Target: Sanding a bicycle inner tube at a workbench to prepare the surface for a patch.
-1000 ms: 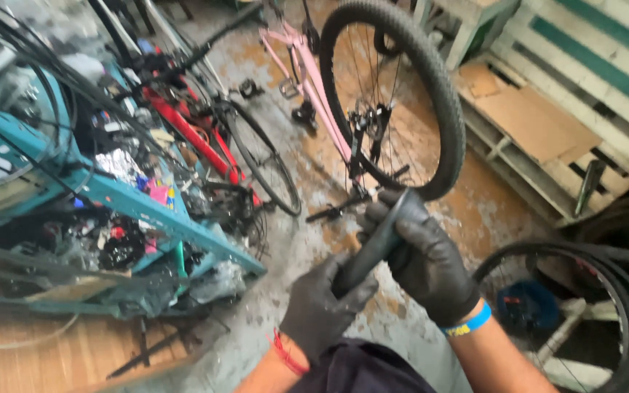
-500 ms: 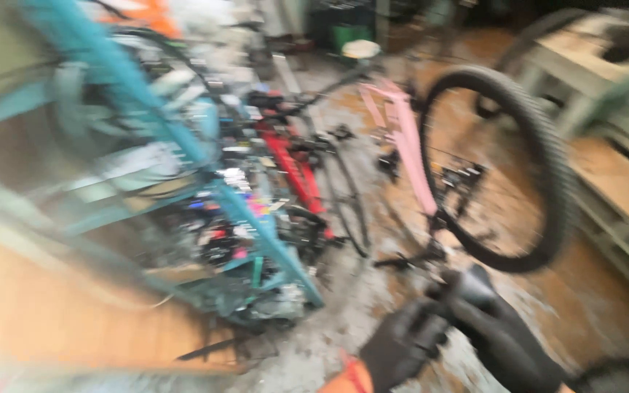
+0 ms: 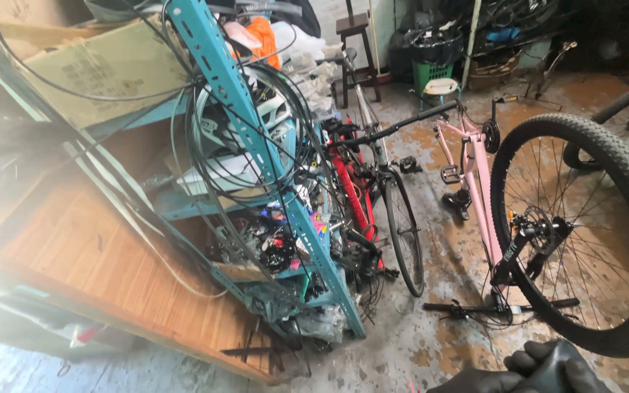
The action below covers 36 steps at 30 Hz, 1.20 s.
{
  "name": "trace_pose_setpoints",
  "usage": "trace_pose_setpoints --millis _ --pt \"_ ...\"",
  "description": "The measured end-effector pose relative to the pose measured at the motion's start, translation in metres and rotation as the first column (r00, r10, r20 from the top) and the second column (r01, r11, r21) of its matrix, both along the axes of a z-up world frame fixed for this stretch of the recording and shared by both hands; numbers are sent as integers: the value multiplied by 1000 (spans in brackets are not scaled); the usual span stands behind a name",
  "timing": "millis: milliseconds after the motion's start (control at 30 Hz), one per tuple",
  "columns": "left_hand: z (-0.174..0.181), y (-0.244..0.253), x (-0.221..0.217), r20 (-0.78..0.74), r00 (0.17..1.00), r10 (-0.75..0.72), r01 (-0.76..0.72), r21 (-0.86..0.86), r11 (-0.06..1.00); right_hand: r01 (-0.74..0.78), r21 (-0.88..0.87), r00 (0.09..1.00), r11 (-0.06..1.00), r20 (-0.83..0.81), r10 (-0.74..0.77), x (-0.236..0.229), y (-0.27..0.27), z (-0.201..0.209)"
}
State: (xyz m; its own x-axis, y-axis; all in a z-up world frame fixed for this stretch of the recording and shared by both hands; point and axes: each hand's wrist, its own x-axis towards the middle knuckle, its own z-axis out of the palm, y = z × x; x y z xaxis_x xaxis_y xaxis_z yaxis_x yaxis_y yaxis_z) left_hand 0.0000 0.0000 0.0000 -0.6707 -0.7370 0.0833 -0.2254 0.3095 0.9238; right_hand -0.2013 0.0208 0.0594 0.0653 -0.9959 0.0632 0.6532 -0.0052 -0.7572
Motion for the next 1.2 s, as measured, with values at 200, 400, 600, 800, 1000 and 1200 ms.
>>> trace_pose_setpoints --millis 200,400,600,800,1000,1200 --pt "-68 -112 -11 -185 973 -139 71 -337 939 50 -10 998 999 23 -50 13 -23 41" --pt "39 -7 -47 -399 802 -444 279 -407 870 357 195 934 914 -38 -356 19 43 92" --pt "147 9 -30 -41 999 17 17 704 710 436 578 816 690 69 -573 22 35 105" --pt "158 5 -29 -58 995 -85 100 740 665 529 310 780 790 189 -597 8 42 83" --pt "159 9 -37 6 993 -118 81 694 716 593 323 699 738 249 -671 -14 46 74" --pt "155 15 -45 23 969 -246 177 632 755 630 257 600 733 437 -670 -75 67 68"
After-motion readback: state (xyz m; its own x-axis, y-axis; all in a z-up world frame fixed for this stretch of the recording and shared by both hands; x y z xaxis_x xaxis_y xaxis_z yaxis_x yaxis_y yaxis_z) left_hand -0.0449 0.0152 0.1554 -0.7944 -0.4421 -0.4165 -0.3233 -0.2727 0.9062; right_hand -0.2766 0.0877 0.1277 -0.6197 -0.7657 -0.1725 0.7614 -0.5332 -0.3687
